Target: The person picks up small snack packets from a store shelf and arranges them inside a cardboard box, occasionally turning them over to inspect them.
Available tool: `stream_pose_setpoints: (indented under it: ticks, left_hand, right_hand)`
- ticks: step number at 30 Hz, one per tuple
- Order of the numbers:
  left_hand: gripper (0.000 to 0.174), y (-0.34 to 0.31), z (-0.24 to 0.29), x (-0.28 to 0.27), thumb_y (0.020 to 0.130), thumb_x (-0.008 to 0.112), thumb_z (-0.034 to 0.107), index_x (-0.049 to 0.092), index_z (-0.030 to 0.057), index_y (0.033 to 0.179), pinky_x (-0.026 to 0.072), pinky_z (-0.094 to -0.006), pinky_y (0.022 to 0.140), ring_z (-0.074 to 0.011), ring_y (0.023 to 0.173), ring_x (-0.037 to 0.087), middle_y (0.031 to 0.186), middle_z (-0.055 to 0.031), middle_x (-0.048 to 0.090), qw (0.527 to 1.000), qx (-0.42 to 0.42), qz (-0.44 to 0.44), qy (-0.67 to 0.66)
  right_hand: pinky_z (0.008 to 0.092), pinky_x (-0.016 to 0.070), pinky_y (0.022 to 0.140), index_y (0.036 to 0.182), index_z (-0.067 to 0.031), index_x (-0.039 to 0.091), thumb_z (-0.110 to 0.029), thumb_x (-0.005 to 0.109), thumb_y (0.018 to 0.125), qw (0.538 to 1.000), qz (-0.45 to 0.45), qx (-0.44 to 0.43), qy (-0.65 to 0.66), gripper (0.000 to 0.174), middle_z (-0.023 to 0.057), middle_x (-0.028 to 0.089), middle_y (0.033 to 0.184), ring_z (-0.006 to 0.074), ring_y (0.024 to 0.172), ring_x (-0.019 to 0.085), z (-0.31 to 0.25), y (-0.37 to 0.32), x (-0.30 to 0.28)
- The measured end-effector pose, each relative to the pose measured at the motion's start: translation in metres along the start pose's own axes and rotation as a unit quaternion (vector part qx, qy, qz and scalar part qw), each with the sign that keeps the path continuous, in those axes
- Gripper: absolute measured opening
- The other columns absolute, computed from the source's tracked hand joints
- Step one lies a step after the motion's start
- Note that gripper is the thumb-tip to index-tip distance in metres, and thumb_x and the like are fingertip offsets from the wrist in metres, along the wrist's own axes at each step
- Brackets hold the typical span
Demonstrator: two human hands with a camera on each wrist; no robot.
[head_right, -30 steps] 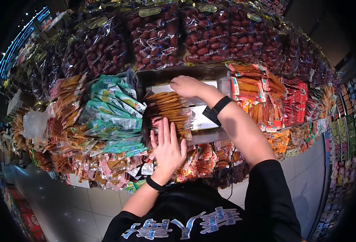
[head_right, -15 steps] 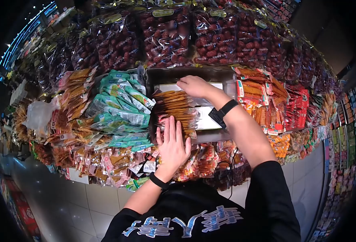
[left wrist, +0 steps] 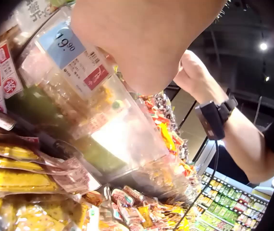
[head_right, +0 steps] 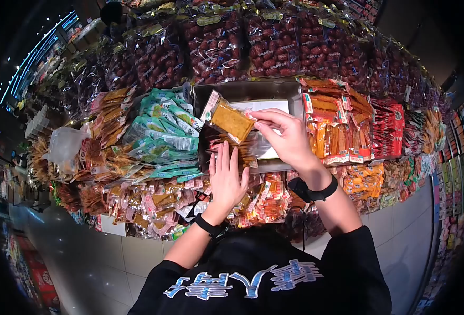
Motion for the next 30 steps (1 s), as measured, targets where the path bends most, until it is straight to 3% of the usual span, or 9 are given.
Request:
stream_pose_setpoints:
  ticks: [2,5,7,9,11,13,18,24,30]
  left_hand:
    - [0.057,-0.002,0.000,-0.006,0.094,0.057,0.022,0.042,-0.0051,0.141,0.0229,-0.0523,0.119,-0.0423,0.146,0.026,0.153,-0.0285,0.033,0.997,-0.001,0.001,-0.078]
    - [0.040,-0.005,0.000,-0.028,0.098,0.054,0.016,0.050,-0.0051,0.132,0.0395,-0.0443,0.108,-0.0428,0.128,0.050,0.136,-0.0269,0.052,0.961,-0.026,0.017,-0.276]
    - [0.033,-0.007,0.001,-0.045,0.102,0.050,0.017,0.052,-0.0060,0.127,0.0458,-0.0393,0.102,-0.0277,0.117,0.061,0.123,-0.0175,0.062,0.877,-0.112,-0.032,-0.466]
    - [0.033,-0.013,0.005,-0.053,0.105,0.049,0.019,0.052,-0.0051,0.126,0.0482,-0.0365,0.100,-0.0215,0.117,0.060,0.122,-0.0137,0.062,0.727,-0.132,0.014,-0.674]
    - [0.032,-0.016,0.010,-0.064,0.104,0.052,0.019,0.053,-0.0040,0.126,0.0501,-0.0354,0.098,-0.0197,0.116,0.060,0.118,-0.0105,0.060,0.658,-0.100,0.048,-0.745]
    - [0.031,-0.016,0.020,-0.079,0.102,0.057,0.016,0.053,-0.0034,0.125,0.0503,-0.0323,0.095,-0.0164,0.109,0.061,0.116,-0.0092,0.061,0.704,-0.123,0.056,-0.697]
    - [0.013,-0.022,0.037,-0.101,0.092,0.071,0.005,0.062,-0.0015,0.098,0.0508,-0.0249,0.080,-0.0094,0.084,0.064,0.097,-0.0081,0.069,0.676,-0.189,0.108,-0.704]
    - [0.019,-0.035,0.036,-0.108,0.096,0.065,0.008,0.059,-0.0011,0.111,0.0529,-0.0353,0.094,-0.0182,0.100,0.066,0.112,-0.0107,0.067,0.669,-0.079,0.105,-0.731]
    - [0.021,-0.039,0.044,-0.117,0.092,0.068,0.006,0.062,-0.0006,0.111,0.0491,-0.0332,0.096,-0.0170,0.103,0.064,0.112,-0.0105,0.067,0.689,-0.074,0.095,-0.714]
  right_hand:
    - [0.0285,0.0529,0.095,0.117,0.0037,0.068,0.001,0.063,0.094,0.994,0.005,0.044,0.097,0.023,0.0122,0.070,0.116,0.0165,0.106,0.067,0.005,-0.019,0.001]
    - [0.0292,0.0531,0.097,0.118,0.0063,0.065,0.002,0.062,0.095,0.976,0.004,0.097,0.193,0.023,0.0138,0.069,0.117,0.0172,0.108,0.066,0.006,-0.041,-0.001]
    - [0.0296,0.0531,0.097,0.118,0.0072,0.064,0.003,0.062,0.095,0.970,0.008,0.107,0.219,0.024,0.0145,0.069,0.117,0.0177,0.108,0.066,0.003,-0.055,0.001]
    - [0.0298,0.0531,0.097,0.118,0.0075,0.064,0.003,0.061,0.095,0.969,0.019,0.099,0.227,0.024,0.0150,0.069,0.117,0.0181,0.108,0.066,-0.002,-0.065,0.003]
    - [0.0302,0.0531,0.097,0.115,0.0080,0.064,0.005,0.061,0.094,0.968,0.020,0.095,0.233,0.021,0.0141,0.068,0.116,0.0181,0.107,0.066,-0.011,-0.075,0.005]
    - [0.0301,0.0533,0.097,0.114,0.0080,0.064,0.006,0.061,0.094,0.967,0.016,0.083,0.242,0.021,0.0133,0.068,0.115,0.0181,0.107,0.066,-0.020,-0.084,0.011]
    - [0.0297,0.0566,0.085,0.102,0.0047,0.070,0.011,0.065,0.086,0.988,0.015,-0.056,0.140,0.019,0.0139,0.070,0.108,0.0187,0.100,0.068,-0.048,-0.094,0.016]
    - [0.0307,0.0553,0.080,0.106,0.0016,0.072,0.007,0.071,0.081,0.989,0.023,-0.146,0.023,0.026,0.0142,0.073,0.101,0.0221,0.091,0.070,-0.079,-0.098,0.015]
    - [0.0332,0.0563,0.079,0.110,0.0004,0.071,0.004,0.071,0.080,0.984,0.008,-0.177,-0.031,0.031,0.0145,0.072,0.105,0.0256,0.090,0.071,-0.092,-0.100,0.014]
Point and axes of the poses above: each hand's wrist, its own y-axis towards the middle knuckle, its own x-axis out of the palm, z = x × y, the point moved 2 cm from there along y, towards the middle knuckle
